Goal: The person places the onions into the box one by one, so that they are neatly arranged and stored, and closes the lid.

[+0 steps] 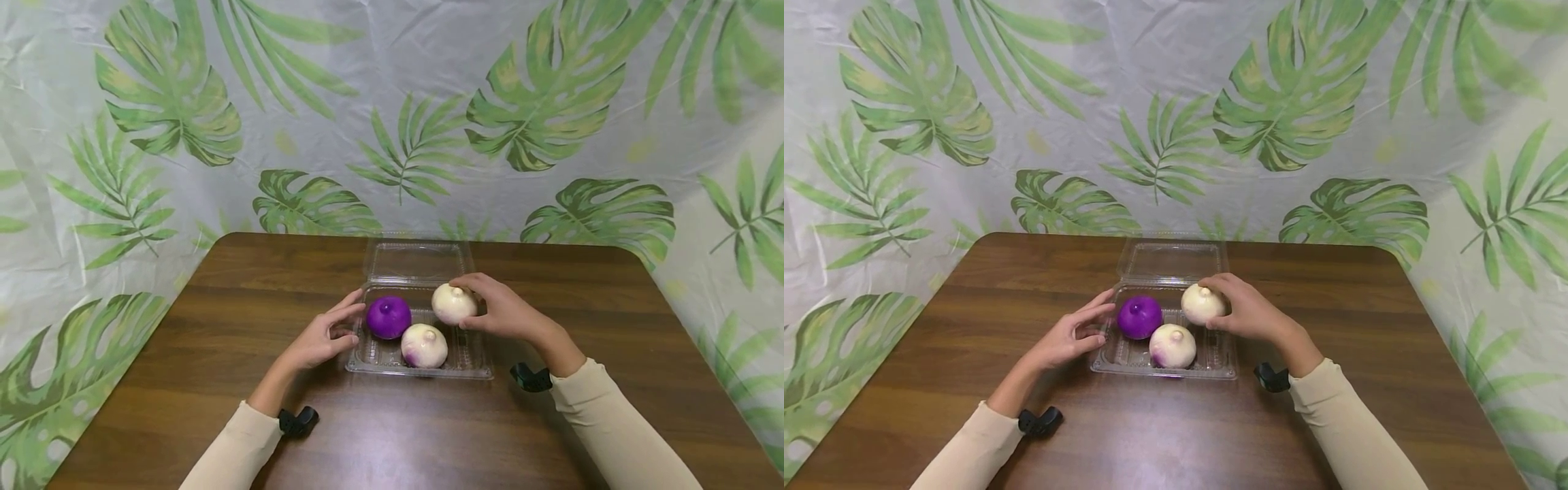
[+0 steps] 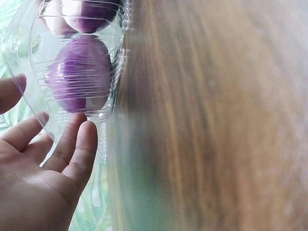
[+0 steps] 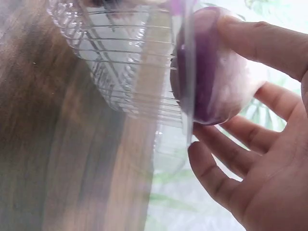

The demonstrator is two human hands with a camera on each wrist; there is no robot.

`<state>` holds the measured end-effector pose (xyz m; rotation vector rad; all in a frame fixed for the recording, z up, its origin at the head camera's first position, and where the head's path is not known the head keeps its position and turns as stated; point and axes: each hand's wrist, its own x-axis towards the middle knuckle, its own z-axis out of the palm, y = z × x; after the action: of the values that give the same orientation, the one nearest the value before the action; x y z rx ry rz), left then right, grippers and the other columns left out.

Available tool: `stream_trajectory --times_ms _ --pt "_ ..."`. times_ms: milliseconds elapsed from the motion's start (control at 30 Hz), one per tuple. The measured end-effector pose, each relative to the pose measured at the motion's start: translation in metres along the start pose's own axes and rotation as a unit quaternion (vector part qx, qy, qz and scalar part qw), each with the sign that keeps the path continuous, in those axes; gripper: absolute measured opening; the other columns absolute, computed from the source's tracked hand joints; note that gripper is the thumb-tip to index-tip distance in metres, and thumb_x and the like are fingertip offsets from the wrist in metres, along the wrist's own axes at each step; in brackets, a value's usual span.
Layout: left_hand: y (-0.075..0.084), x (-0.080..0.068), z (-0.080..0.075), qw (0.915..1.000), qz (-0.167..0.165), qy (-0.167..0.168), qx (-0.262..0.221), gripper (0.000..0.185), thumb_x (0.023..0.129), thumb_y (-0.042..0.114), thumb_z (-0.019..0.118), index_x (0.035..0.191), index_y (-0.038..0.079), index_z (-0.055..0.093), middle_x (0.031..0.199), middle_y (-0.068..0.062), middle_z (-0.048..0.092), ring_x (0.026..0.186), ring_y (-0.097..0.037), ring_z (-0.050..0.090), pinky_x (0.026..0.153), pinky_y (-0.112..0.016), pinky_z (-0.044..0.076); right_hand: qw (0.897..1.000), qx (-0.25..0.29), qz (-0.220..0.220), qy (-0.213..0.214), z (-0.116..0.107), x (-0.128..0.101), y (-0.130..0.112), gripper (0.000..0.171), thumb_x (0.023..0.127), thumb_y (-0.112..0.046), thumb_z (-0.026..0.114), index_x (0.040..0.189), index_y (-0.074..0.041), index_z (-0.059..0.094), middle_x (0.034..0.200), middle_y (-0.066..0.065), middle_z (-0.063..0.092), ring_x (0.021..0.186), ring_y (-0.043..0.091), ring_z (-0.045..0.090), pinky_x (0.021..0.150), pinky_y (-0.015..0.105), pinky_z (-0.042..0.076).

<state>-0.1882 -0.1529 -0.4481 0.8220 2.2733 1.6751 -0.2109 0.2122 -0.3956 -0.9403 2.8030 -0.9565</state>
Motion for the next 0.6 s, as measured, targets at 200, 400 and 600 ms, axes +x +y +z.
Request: stream_trajectory --times_ms 200,400,600 --pt "0.000 0.000 0.001 1.0000 -0.003 -0.001 -0.001 0.062 0.087 -0.006 0.062 0.145 -0.012 0.040 0.166 -0.017 0.017 0.138 -0.046 0.043 0.102 -0.044 0.054 0.999 -0.034 -0.007 -0.001 0.008 0.001 0.002 0.062 0.078 -0.014 0.082 0.135 -0.005 0.058 0.135 0.019 0.059 0.127 0.040 0.052 0.102 0.058 0.047" --pt "0.000 0.000 0.001 1.0000 -0.003 0.000 0.000 0.063 0.086 -0.006 0.062 0.145 -0.013 0.040 0.166 -0.017 0.017 0.138 -0.046 0.043 0.102 -0.049 0.053 0.997 -0.070 -0.023 0.012 0.015 0.001 0.002 0.060 0.076 -0.016 0.083 0.131 -0.006 0.061 0.130 0.018 0.063 0.120 0.040 0.053 0.099 0.058 0.045" --pt "0.000 0.001 0.000 1.0000 -0.001 0.000 0.002 0.062 0.087 -0.005 0.062 0.145 -0.012 0.040 0.166 -0.017 0.018 0.136 -0.046 0.045 0.102 -0.047 0.054 0.996 -0.083 -0.012 0.020 0.018 0.000 0.000 0.060 0.076 -0.017 0.082 0.131 -0.008 0.061 0.129 0.018 0.060 0.121 0.040 0.053 0.097 0.063 0.043"
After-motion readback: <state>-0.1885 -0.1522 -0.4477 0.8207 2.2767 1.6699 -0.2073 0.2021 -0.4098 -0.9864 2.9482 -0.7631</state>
